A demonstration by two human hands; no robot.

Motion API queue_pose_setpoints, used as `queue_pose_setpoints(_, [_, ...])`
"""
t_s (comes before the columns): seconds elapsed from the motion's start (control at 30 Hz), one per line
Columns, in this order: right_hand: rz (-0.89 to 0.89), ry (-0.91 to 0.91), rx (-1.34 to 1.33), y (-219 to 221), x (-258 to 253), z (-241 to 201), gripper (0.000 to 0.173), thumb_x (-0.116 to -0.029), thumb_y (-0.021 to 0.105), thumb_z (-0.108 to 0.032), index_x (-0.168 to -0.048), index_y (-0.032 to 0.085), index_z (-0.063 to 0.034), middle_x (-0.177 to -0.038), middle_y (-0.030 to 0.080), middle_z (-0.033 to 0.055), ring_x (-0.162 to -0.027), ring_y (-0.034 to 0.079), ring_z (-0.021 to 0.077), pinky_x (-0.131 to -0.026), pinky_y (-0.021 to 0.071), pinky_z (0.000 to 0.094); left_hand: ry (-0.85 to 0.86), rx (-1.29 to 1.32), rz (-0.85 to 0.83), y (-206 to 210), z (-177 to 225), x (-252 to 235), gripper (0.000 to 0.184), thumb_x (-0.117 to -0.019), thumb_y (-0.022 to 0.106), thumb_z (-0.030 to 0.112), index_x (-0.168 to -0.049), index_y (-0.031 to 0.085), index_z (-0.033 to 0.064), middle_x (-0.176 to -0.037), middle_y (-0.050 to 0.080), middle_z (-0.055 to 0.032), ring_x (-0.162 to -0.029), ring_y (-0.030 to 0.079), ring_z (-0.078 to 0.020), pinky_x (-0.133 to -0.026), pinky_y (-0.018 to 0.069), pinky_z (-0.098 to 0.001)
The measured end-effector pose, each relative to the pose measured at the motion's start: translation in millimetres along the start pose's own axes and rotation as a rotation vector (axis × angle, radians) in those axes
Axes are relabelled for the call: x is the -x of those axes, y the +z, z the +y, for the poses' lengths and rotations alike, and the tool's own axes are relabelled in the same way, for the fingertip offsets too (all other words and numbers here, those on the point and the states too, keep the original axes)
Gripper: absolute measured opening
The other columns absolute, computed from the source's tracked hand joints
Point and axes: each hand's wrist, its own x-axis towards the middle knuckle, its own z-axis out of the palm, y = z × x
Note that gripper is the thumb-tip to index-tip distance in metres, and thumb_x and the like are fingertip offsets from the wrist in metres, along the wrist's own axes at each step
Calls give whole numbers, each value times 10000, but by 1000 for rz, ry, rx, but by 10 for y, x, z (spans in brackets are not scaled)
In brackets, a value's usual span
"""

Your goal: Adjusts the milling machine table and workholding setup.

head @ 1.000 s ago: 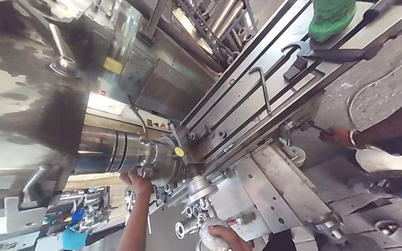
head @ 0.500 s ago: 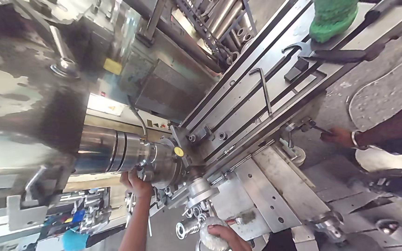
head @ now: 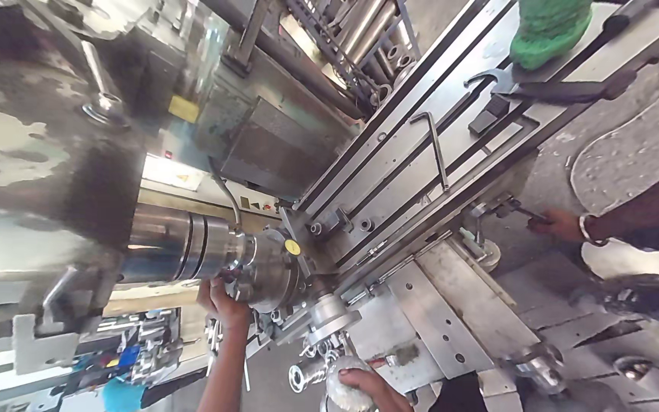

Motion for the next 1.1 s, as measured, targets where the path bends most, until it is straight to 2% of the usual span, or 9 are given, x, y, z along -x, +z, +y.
queue_pose_setpoints(0.13, [5, 14, 4, 0, -11, 13, 391, -973, 692, -175, -1329, 610, -37, -1242, 688, 186, -1095, 702, 170, -925, 598, 332, -3, -17, -12, -21, -3, 10, 340, -1047, 362, 301, -970, 642, 126, -850, 704, 109, -802, 683, -46, -768, 581, -253])
queue_pose_setpoints(0.6, [-8, 35, 10, 7, -108, 27, 387, -989, 680, -209, -1326, 612, -32, -1237, 688, 196, -1032, 719, 170, -868, 615, 327, -15, -19, -23, -33, 2, 17, 341, -1053, 342, 280, -977, 638, 130, -859, 704, 120, -793, 673, -25, -735, 568, -218])
queue_pose_setpoints(0.8, [-3, 20, 23, 17, -154, 49, 388, -988, 682, -222, -1322, 615, -37, -1230, 692, 190, -1066, 710, 177, -904, 604, 339, -4, -17, -35, -38, -10, 16, 362, -1068, 359, 350, -980, 634, 132, -857, 700, 111, -784, 669, -29, -734, 565, -217])
queue_pose_setpoints(0.97, [8, 20, 29, 22, -187, 55, 385, -979, 688, -205, -1319, 619, -40, -1227, 692, 192, -1050, 713, 179, -885, 610, 338, 7, -15, -41, -48, -11, 18, 354, -1066, 366, 346, -988, 638, 133, -879, 704, 111, -801, 671, -30, -741, 567, -219])
queue_pose_setpoints(1.1, [12, 19, 33, 27, -217, 59, 379, -978, 691, -204, -1314, 623, -43, -1224, 696, 187, -1071, 709, 181, -909, 603, 345, 12, -1, -45, -41, -8, 17, 356, -1068, 393, 369, -981, 662, 153, -880, 710, 116, -803, 676, -31, -741, 570, -218])
